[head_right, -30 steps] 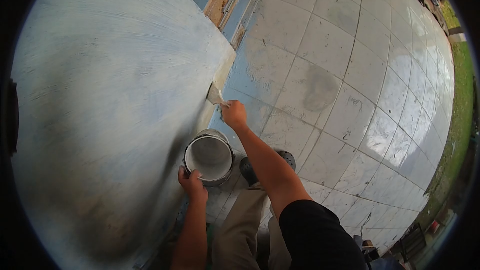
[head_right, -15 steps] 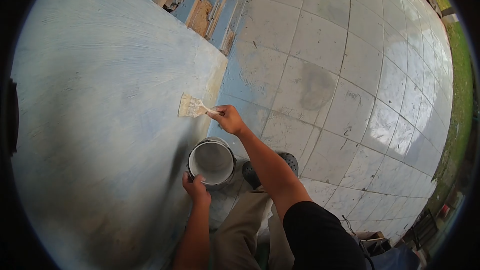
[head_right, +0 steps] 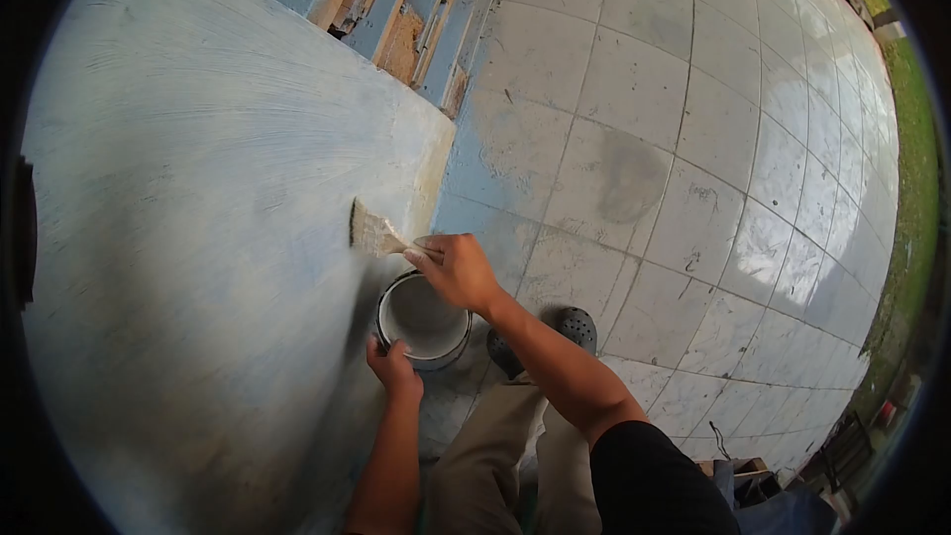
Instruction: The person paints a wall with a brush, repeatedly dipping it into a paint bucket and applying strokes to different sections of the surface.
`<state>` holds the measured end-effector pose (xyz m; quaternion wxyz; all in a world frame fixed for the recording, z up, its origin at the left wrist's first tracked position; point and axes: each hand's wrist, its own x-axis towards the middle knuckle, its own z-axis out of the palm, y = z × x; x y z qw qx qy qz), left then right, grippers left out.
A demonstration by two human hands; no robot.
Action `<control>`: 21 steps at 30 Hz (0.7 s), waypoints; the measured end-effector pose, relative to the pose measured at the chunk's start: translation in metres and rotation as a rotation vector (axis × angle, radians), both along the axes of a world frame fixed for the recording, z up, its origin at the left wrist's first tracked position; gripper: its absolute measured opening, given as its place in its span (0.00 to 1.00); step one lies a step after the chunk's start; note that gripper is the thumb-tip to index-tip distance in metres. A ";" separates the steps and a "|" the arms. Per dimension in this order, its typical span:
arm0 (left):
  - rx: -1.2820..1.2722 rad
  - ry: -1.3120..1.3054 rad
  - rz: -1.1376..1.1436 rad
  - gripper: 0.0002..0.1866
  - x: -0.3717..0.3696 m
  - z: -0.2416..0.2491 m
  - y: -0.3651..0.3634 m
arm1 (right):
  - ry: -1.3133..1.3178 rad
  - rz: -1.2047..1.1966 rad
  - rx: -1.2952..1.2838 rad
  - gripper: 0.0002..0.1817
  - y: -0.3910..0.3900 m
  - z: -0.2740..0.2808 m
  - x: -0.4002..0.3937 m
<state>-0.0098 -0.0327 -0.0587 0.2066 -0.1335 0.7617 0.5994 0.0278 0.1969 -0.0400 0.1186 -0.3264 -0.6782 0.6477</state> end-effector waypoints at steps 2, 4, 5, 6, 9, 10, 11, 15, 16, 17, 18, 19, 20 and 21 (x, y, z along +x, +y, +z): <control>0.007 -0.036 0.024 0.13 0.003 0.009 0.005 | 0.131 0.031 -0.115 0.16 -0.007 0.044 0.010; 0.019 -0.067 0.043 0.12 0.006 0.011 0.006 | 0.269 0.056 -0.225 0.16 -0.011 0.056 0.010; -0.004 -0.056 0.019 0.12 0.006 0.006 0.000 | 0.334 0.038 -0.179 0.15 -0.014 0.056 0.006; -0.029 -0.047 -0.003 0.12 0.007 0.004 -0.004 | 0.398 0.022 -0.134 0.14 -0.018 0.057 0.003; -0.036 -0.032 -0.007 0.13 0.009 0.015 -0.005 | 0.077 0.112 -0.188 0.14 -0.009 -0.008 -0.006; -0.036 -0.029 -0.007 0.13 0.009 0.015 -0.011 | 0.021 0.078 -0.171 0.15 -0.009 -0.037 -0.006; -0.039 -0.047 -0.030 0.12 0.007 0.012 -0.019 | -0.034 0.044 -0.152 0.16 -0.008 -0.062 -0.005; -0.034 -0.047 -0.042 0.14 0.004 0.017 -0.028 | -0.289 -0.094 0.072 0.16 -0.017 -0.099 -0.005; -0.037 -0.054 -0.039 0.14 0.003 0.016 -0.031 | -0.431 -0.182 0.199 0.15 -0.022 -0.101 -0.006; -0.033 -0.061 -0.031 0.14 0.002 0.015 -0.035 | -0.439 -0.177 0.198 0.15 -0.030 -0.101 -0.004; -0.028 -0.067 -0.023 0.14 0.003 0.015 -0.037 | -0.359 -0.122 0.133 0.15 -0.032 -0.073 -0.006; -0.025 -0.067 -0.021 0.14 0.003 0.017 -0.034 | -0.272 -0.070 0.072 0.16 -0.032 -0.046 -0.010; -0.031 -0.047 -0.014 0.13 0.004 0.020 -0.032 | -0.207 -0.098 0.064 0.15 -0.039 -0.024 -0.011; -0.038 -0.030 -0.009 0.14 0.006 0.024 -0.033 | -0.144 -0.129 0.054 0.15 -0.049 -0.002 -0.007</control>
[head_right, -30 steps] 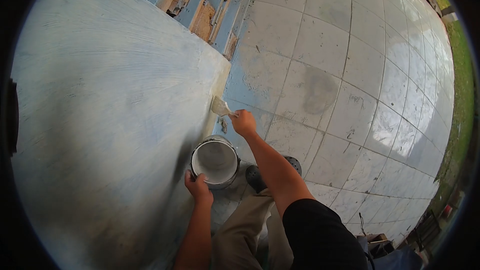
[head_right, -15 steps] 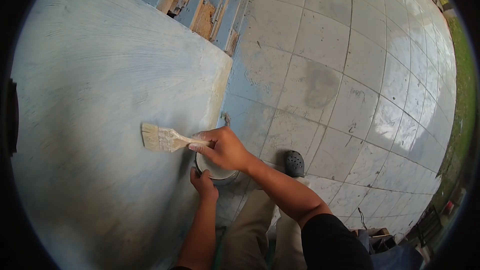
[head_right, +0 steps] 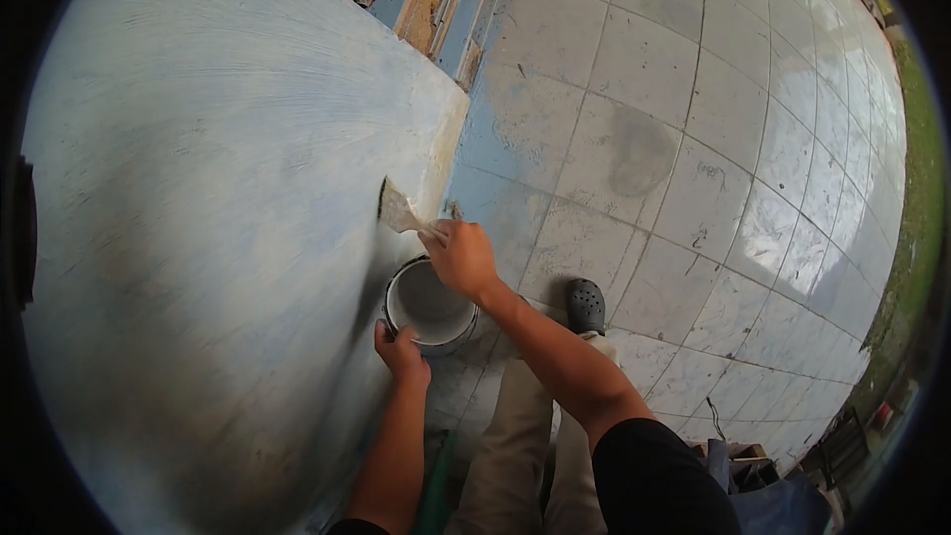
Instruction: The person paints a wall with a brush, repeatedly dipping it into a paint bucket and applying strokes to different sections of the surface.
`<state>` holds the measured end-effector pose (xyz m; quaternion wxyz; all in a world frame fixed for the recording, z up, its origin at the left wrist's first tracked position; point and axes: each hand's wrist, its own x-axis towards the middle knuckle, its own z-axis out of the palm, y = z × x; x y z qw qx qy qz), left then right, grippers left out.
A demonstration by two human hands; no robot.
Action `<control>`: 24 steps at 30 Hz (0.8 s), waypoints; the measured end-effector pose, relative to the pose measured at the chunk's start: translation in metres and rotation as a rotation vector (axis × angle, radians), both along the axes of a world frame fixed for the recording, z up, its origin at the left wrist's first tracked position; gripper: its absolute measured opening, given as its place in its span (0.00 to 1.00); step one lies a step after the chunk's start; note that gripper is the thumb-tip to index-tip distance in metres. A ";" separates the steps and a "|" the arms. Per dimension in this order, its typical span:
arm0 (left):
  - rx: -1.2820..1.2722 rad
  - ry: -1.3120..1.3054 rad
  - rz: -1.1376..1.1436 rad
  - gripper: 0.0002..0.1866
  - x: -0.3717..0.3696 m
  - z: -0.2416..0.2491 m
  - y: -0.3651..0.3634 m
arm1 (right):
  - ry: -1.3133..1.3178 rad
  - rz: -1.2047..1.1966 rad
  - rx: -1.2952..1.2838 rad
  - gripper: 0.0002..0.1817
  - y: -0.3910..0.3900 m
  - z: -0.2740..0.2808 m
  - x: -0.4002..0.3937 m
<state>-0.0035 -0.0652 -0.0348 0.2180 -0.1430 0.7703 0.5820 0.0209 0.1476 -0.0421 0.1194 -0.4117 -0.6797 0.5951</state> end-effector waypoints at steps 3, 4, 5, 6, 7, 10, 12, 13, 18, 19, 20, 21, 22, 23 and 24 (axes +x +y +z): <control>-0.001 0.000 0.030 0.13 0.005 0.003 0.000 | 0.120 0.021 -0.035 0.13 -0.009 0.080 0.019; 0.001 0.002 0.036 0.13 0.006 0.006 0.006 | 0.219 0.128 -0.084 0.13 -0.012 0.101 0.027; 0.031 -0.005 0.078 0.13 0.006 0.009 0.013 | 0.319 0.236 -0.137 0.13 -0.014 0.111 0.030; 0.059 -0.010 0.122 0.13 0.007 0.013 0.015 | 0.324 0.246 -0.141 0.13 -0.018 0.109 0.030; 0.059 -0.002 0.132 0.13 0.008 0.013 0.013 | 0.432 0.242 -0.096 0.13 -0.024 0.102 0.026; 0.011 -0.018 0.060 0.13 0.009 0.008 0.001 | 0.291 0.266 -0.112 0.13 -0.016 0.075 0.018; 0.052 -0.024 -0.028 0.12 0.008 0.005 -0.004 | 0.179 0.212 -0.132 0.14 0.001 0.041 0.014; 0.051 -0.019 -0.025 0.12 0.008 0.007 -0.002 | 0.115 0.179 -0.098 0.15 0.009 0.024 0.013; 0.083 0.040 0.026 0.16 0.004 0.016 0.008 | -0.176 -0.103 0.102 0.17 0.017 -0.002 0.012; 0.083 0.037 0.032 0.16 0.004 0.015 0.004 | -0.178 -0.096 0.104 0.17 0.017 0.012 0.012; 0.087 0.019 0.018 0.13 0.003 0.014 0.001 | -0.099 -0.037 0.108 0.16 0.016 0.027 0.011; 0.090 0.002 0.003 0.11 0.002 0.013 -0.002 | -0.018 0.022 0.111 0.16 0.016 0.047 0.009; 0.091 0.002 0.010 0.11 0.002 0.010 -0.005 | -0.018 0.030 0.112 0.16 0.013 0.067 0.008; 0.107 -0.002 0.011 0.11 0.002 0.007 -0.008 | 0.016 0.068 0.071 0.16 0.007 0.089 0.008; 0.123 -0.005 0.010 0.11 0.002 0.007 -0.009 | 0.050 0.105 0.030 0.15 0.004 0.109 0.011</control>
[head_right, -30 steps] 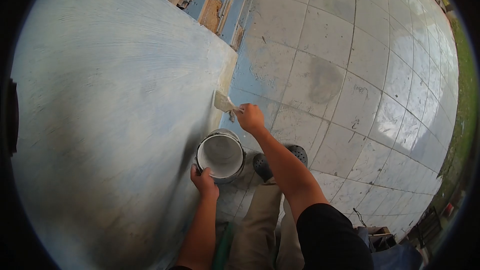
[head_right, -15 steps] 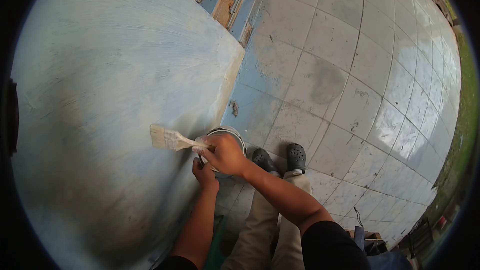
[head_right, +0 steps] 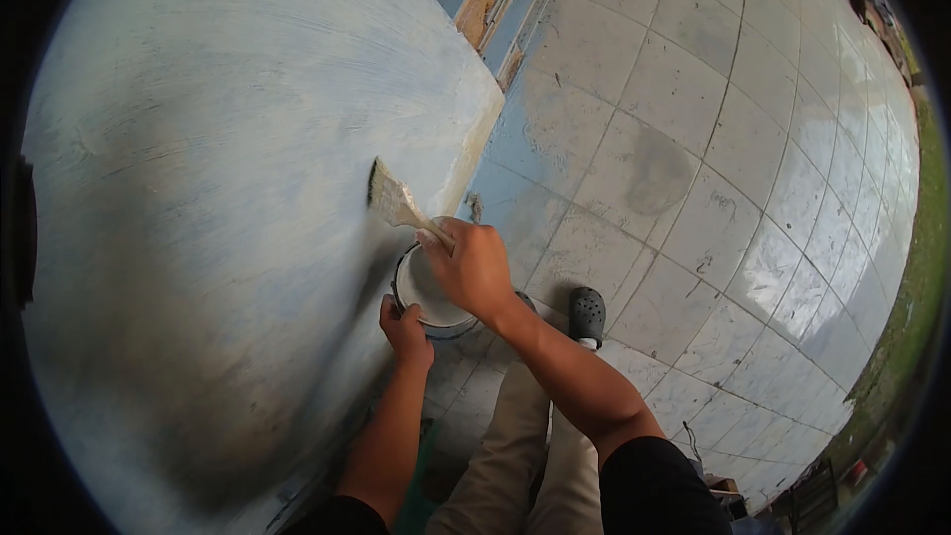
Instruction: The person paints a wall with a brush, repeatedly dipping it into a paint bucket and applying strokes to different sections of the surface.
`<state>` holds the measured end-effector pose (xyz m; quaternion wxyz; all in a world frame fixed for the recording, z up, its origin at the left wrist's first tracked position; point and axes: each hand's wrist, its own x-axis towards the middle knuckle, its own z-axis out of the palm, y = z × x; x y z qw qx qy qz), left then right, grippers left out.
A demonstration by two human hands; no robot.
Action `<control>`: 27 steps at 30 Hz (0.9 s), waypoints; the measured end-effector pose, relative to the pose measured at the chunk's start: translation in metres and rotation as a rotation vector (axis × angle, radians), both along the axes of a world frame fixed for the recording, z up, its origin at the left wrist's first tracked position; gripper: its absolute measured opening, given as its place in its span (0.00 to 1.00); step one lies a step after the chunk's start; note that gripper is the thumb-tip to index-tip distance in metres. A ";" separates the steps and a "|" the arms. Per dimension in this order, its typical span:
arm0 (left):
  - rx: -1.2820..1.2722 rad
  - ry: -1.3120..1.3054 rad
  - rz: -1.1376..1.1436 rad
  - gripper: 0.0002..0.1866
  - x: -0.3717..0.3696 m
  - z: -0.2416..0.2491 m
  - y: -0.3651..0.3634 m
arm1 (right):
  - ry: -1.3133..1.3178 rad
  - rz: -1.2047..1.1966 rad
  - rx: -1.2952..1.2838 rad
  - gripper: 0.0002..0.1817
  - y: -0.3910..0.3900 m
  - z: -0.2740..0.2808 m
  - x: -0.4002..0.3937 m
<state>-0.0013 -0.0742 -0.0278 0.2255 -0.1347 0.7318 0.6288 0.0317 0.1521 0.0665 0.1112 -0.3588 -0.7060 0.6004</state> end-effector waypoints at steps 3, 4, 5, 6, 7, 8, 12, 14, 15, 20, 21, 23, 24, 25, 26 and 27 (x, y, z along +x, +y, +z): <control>-0.023 0.030 -0.009 0.12 0.003 0.031 0.021 | 0.183 0.102 -0.024 0.15 0.006 0.045 0.011; -0.025 0.035 -0.003 0.12 0.004 0.034 0.024 | 0.188 0.107 -0.026 0.15 0.005 0.045 0.011; -0.013 0.044 -0.010 0.12 0.004 0.037 0.027 | 0.358 0.146 -0.048 0.14 0.005 0.043 0.012; -0.002 0.049 -0.017 0.13 0.005 0.040 0.029 | 0.526 0.184 -0.070 0.12 0.003 0.041 0.012; -0.001 0.049 -0.014 0.13 0.005 0.043 0.029 | 0.526 0.187 -0.070 0.12 0.004 0.037 0.010; -0.009 0.039 -0.035 0.13 0.004 0.046 0.030 | 0.399 0.208 -0.025 0.12 0.008 0.031 0.006; -0.001 0.054 -0.044 0.14 0.005 0.056 0.037 | 0.109 0.215 -0.009 0.13 0.038 -0.020 -0.004; 0.007 0.060 -0.047 0.14 0.005 0.056 0.036 | 0.022 0.128 0.037 0.14 0.048 -0.060 -0.004; 0.014 0.065 -0.052 0.14 0.005 0.056 0.035 | 0.014 0.056 0.061 0.15 0.052 -0.077 -0.003; -0.009 0.063 -0.047 0.15 0.004 0.052 0.028 | -0.244 -0.138 0.112 0.17 0.058 -0.150 -0.004; -0.010 0.049 -0.039 0.15 0.004 0.050 0.027 | -0.271 -0.125 0.050 0.17 0.060 -0.148 -0.005; -0.013 0.054 -0.033 0.15 0.002 0.048 0.025 | -0.194 -0.086 0.028 0.17 0.051 -0.124 -0.011; -0.020 0.057 -0.032 0.15 0.001 0.047 0.024 | -0.118 -0.051 0.002 0.16 0.046 -0.107 -0.011; -0.019 0.058 -0.030 0.15 0.002 0.047 0.024 | -0.117 -0.050 0.003 0.16 0.043 -0.084 -0.006; -0.028 0.045 -0.033 0.15 0.002 0.048 0.026 | -0.063 -0.030 -0.090 0.15 0.039 -0.057 0.000; -0.039 0.036 -0.037 0.16 0.000 0.048 0.027 | -0.005 -0.011 -0.183 0.14 0.035 -0.044 0.003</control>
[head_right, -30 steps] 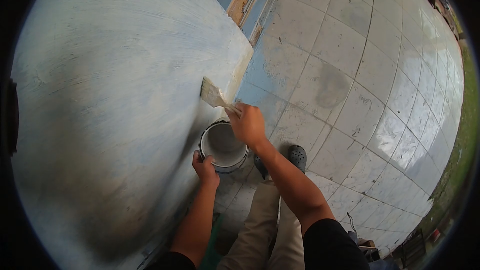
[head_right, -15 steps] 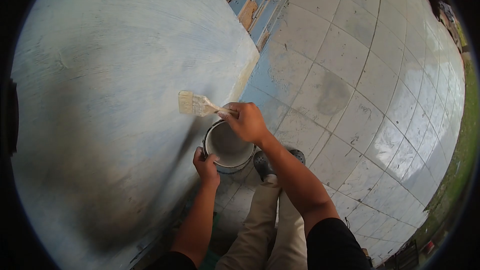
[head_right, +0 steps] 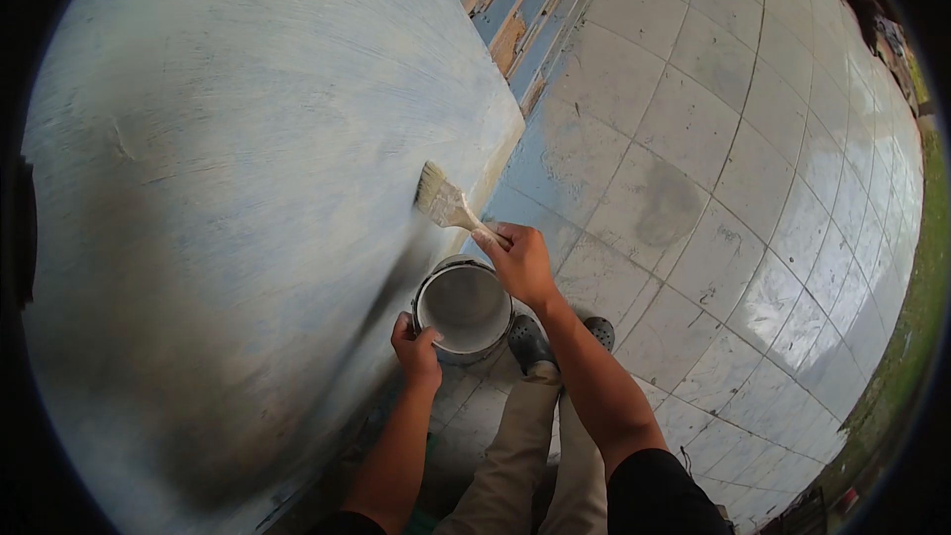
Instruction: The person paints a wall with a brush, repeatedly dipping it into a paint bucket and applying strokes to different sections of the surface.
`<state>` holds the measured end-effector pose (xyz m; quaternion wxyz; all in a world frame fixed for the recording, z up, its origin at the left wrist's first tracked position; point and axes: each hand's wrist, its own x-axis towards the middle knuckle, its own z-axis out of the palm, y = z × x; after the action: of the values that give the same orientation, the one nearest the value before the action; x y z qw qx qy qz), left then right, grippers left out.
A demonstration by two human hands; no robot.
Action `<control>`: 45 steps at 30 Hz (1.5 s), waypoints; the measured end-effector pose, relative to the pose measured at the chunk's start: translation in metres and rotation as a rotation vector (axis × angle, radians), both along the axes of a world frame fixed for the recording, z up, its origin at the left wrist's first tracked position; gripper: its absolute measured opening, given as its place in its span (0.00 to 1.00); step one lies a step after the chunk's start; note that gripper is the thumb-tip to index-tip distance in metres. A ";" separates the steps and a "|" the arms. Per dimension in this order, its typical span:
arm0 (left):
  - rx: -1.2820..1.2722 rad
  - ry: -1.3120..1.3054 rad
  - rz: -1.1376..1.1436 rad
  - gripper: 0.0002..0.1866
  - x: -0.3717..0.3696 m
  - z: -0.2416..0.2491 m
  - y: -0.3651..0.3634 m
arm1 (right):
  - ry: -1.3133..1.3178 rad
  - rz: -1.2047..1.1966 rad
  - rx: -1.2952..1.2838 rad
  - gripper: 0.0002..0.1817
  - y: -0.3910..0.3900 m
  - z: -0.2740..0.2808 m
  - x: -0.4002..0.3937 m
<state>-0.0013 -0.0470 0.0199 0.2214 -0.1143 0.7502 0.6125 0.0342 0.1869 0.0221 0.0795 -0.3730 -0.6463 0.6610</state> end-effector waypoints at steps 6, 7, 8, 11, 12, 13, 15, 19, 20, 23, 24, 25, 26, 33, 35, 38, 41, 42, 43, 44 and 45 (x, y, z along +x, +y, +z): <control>-0.022 -0.001 -0.060 0.15 -0.009 -0.014 0.009 | 0.227 0.059 -0.262 0.12 0.016 -0.061 0.002; -0.025 0.015 -0.064 0.15 -0.011 -0.020 0.013 | 0.162 0.074 -0.191 0.12 0.023 -0.078 -0.005; -0.015 -0.003 -0.060 0.14 -0.013 -0.025 0.017 | 0.237 0.024 -0.272 0.13 0.026 -0.104 -0.013; -0.040 0.007 -0.069 0.13 -0.018 -0.038 0.028 | 0.086 0.031 -0.092 0.17 0.053 -0.181 -0.021; -0.046 0.013 -0.086 0.13 -0.020 -0.042 0.032 | 0.079 0.032 -0.094 0.17 0.061 -0.193 -0.020; -0.045 0.012 -0.086 0.13 -0.021 -0.045 0.036 | -0.048 -0.007 0.001 0.19 0.069 -0.204 -0.020; -0.025 0.009 -0.055 0.12 -0.019 -0.048 0.044 | -0.180 -0.044 0.092 0.21 0.074 -0.216 -0.019; -0.020 0.012 -0.028 0.11 -0.012 -0.056 0.051 | -0.226 -0.207 0.172 0.21 0.061 -0.179 -0.040; -0.026 -0.023 0.002 0.13 -0.010 -0.057 0.052 | -0.166 -0.166 0.176 0.21 0.059 -0.154 -0.042; -0.043 -0.068 0.047 0.14 -0.002 -0.051 0.060 | 0.015 -0.085 0.126 0.19 0.058 -0.060 -0.026; -0.044 -0.081 0.057 0.14 0.001 -0.049 0.063 | 0.087 -0.050 0.089 0.18 0.059 -0.033 -0.018; -0.048 -0.082 0.059 0.14 0.003 -0.049 0.065 | 0.087 -0.048 0.085 0.18 0.061 -0.008 -0.010; -0.059 -0.097 0.066 0.14 0.006 -0.051 0.066 | 0.211 0.013 0.011 0.16 0.062 0.015 -0.003; -0.038 -0.033 0.076 0.13 0.008 -0.058 0.073 | 0.220 0.046 -0.007 0.15 0.085 -0.043 -0.024; -0.027 -0.015 0.069 0.12 0.003 -0.056 0.077 | 0.099 0.057 0.159 0.16 0.090 -0.115 -0.020; -0.004 -0.001 0.068 0.12 -0.005 -0.061 0.077 | -0.103 0.006 0.210 0.18 0.088 -0.187 -0.012; 0.014 -0.042 0.093 0.12 -0.010 -0.057 0.087 | -0.232 -0.165 0.178 0.20 0.087 -0.223 -0.013; 0.028 -0.051 0.091 0.12 -0.011 -0.057 0.090 | -0.228 -0.118 0.195 0.20 0.088 -0.217 -0.020; 0.025 -0.061 0.092 0.12 -0.012 -0.059 0.087 | -0.152 -0.089 0.164 0.21 0.085 -0.213 -0.028; 0.024 -0.071 0.095 0.12 -0.012 -0.065 0.082 | -0.049 -0.070 0.236 0.18 0.080 -0.205 -0.034; 0.030 -0.065 0.076 0.11 -0.015 -0.072 0.076 | -0.053 -0.068 0.229 0.18 0.078 -0.192 -0.031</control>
<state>-0.0161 0.0286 -0.0520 0.2237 -0.1591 0.7284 0.6277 0.0029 0.2648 -0.1695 0.1268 -0.4006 -0.7066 0.5694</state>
